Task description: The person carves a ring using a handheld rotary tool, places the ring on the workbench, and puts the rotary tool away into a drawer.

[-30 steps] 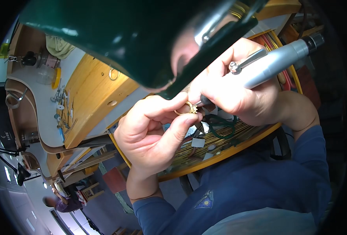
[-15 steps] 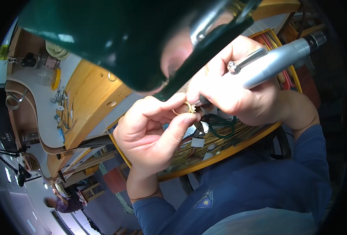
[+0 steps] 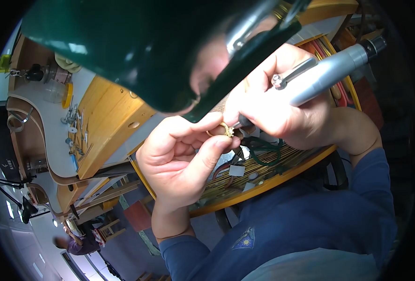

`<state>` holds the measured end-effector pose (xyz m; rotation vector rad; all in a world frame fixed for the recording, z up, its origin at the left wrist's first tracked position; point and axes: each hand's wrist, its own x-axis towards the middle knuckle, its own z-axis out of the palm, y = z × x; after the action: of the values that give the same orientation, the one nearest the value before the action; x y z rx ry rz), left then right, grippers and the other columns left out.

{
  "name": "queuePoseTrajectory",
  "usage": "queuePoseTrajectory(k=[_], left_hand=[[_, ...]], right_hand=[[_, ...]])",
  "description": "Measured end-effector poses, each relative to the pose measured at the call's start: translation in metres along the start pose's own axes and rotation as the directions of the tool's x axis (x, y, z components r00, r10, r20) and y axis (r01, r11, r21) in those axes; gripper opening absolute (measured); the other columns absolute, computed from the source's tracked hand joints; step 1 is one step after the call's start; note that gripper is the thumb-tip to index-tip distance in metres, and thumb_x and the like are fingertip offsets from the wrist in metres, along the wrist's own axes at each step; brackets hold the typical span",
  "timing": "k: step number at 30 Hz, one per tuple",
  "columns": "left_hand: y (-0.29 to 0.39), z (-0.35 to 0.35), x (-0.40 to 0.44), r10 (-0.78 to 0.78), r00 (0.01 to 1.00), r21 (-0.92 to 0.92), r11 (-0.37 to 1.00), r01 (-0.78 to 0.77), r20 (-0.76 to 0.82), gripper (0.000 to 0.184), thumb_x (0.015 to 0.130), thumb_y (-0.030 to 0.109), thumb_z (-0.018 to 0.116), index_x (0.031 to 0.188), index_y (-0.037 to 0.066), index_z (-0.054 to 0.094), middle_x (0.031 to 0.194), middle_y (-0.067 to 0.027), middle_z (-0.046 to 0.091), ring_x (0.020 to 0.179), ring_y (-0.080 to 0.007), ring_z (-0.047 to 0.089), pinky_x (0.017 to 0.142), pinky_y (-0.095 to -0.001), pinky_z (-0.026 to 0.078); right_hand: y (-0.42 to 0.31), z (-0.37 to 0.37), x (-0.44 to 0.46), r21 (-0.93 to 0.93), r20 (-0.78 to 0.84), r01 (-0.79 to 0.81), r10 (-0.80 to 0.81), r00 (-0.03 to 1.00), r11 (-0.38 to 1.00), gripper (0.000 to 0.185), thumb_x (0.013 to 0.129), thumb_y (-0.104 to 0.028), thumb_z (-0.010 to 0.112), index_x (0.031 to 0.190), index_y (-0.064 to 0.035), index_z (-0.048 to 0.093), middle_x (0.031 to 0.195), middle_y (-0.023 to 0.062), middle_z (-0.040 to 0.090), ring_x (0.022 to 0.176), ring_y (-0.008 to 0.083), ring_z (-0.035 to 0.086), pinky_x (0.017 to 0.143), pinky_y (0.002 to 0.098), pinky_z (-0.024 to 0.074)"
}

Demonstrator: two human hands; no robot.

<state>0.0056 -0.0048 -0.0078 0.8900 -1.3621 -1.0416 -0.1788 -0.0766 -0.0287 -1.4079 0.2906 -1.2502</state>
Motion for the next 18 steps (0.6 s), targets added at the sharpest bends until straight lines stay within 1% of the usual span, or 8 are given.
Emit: queuePoseTrajectory(k=[1, 4, 6, 9, 13, 16, 17, 18], left_hand=[[0.0, 0.0, 0.0, -0.001, 1.0, -0.005, 1.0, 0.001, 0.004, 0.023, 0.086, -0.007, 0.065, 0.108, -0.008, 0.057, 0.092, -0.0183, 0.069, 0.073, -0.0197, 0.07, 0.068, -0.0288, 0.06], [-0.001, 0.0, 0.001, -0.003, 1.0, -0.015, 1.0, 0.003, 0.005, 0.022, 0.086, -0.008, 0.064, 0.108, -0.008, 0.057, 0.092, -0.0182, 0.069, 0.073, -0.0197, 0.071, 0.069, -0.0289, 0.061], [-0.001, 0.001, 0.0, -0.003, 1.0, -0.014, 1.0, 0.003, -0.012, 0.022, 0.086, -0.008, 0.064, 0.108, -0.007, 0.057, 0.091, -0.0184, 0.069, 0.073, -0.0196, 0.07, 0.069, -0.029, 0.061], [-0.001, 0.001, 0.0, -0.012, 1.0, -0.018, 1.0, 0.012, -0.015, 0.023, 0.086, -0.009, 0.063, 0.108, -0.008, 0.057, 0.091, -0.0184, 0.068, 0.073, -0.0198, 0.07, 0.069, -0.0291, 0.061], [0.0, 0.001, 0.0, -0.014, 1.0, -0.018, 1.0, 0.013, -0.021, 0.023, 0.086, -0.009, 0.063, 0.108, -0.008, 0.056, 0.091, -0.0187, 0.068, 0.072, -0.0197, 0.07, 0.069, -0.0292, 0.061], [-0.001, 0.001, -0.001, -0.019, 1.0, -0.035, 0.999, 0.018, -0.022, 0.023, 0.086, -0.009, 0.063, 0.108, -0.008, 0.056, 0.092, -0.0187, 0.068, 0.072, -0.0197, 0.07, 0.069, -0.0292, 0.061], [-0.002, 0.001, 0.0, -0.01, 1.0, -0.032, 0.999, 0.009, -0.016, 0.023, 0.086, -0.009, 0.062, 0.108, -0.008, 0.056, 0.092, -0.0188, 0.068, 0.072, -0.0197, 0.07, 0.069, -0.0292, 0.06], [-0.002, 0.0, 0.0, -0.001, 1.0, -0.029, 1.0, 0.001, -0.01, 0.023, 0.086, -0.009, 0.062, 0.108, -0.008, 0.056, 0.092, -0.0189, 0.068, 0.072, -0.0197, 0.07, 0.068, -0.0291, 0.06]], right_hand=[[-0.006, -0.001, 0.003, 0.031, 0.022, -0.032, 0.031, 0.999, 0.999, 0.02, 0.087, -0.008, 0.064, 0.071, -0.005, 0.052, 0.079, 0.0189, 0.07, 0.079, 0.0221, 0.071, 0.07, 0.0339, 0.0592], [-0.001, -0.006, 0.003, -0.02, 0.087, -0.014, 0.015, 0.996, 1.0, 0.017, 0.086, -0.009, 0.063, 0.074, -0.0053, 0.052, 0.08, 0.019, 0.07, 0.081, 0.0225, 0.071, 0.072, 0.0346, 0.0592], [0.001, -0.005, 0.002, -0.01, 0.063, 0.018, -0.017, 0.998, 1.0, 0.017, 0.084, -0.008, 0.067, 0.077, -0.0029, 0.053, 0.08, 0.0147, 0.067, 0.077, 0.0178, 0.068, 0.067, 0.0309, 0.0548], [0.001, 0.001, 0.001, 0.079, -0.015, 0.054, -0.053, 0.998, 0.995, 0.021, 0.082, -0.006, 0.074, 0.084, 0.0019, 0.055, 0.076, 0.0052, 0.061, 0.067, 0.0081, 0.061, 0.056, 0.0229, 0.0463], [0.003, 0.002, 0.0, 0.109, -0.016, 0.064, -0.063, 0.998, 0.992, 0.02, 0.083, -0.006, 0.073, 0.086, 0.0014, 0.055, 0.073, 0.0031, 0.061, 0.066, 0.008, 0.06, 0.056, 0.023, 0.0463], [-0.005, -0.002, 0.004, 0.014, 0.034, -0.002, 0.002, 0.999, 1.0, 0.017, 0.084, -0.009, 0.066, 0.078, -0.0031, 0.051, 0.076, 0.0121, 0.066, 0.077, 0.0195, 0.067, 0.067, 0.0308, 0.0537], [0.005, -0.003, 0.001, 0.021, 0.028, 0.069, -0.07, 0.997, 0.997, 0.017, 0.084, -0.007, 0.069, 0.081, -0.0013, 0.053, 0.073, 0.0068, 0.063, 0.07, 0.013, 0.063, 0.061, 0.0261, 0.0486], [0.005, -0.003, 0.001, 0.019, 0.027, 0.069, -0.07, 0.997, 0.997, 0.017, 0.084, -0.007, 0.069, 0.081, -0.0014, 0.053, 0.073, 0.0065, 0.063, 0.07, 0.013, 0.063, 0.061, 0.0263, 0.0486]])
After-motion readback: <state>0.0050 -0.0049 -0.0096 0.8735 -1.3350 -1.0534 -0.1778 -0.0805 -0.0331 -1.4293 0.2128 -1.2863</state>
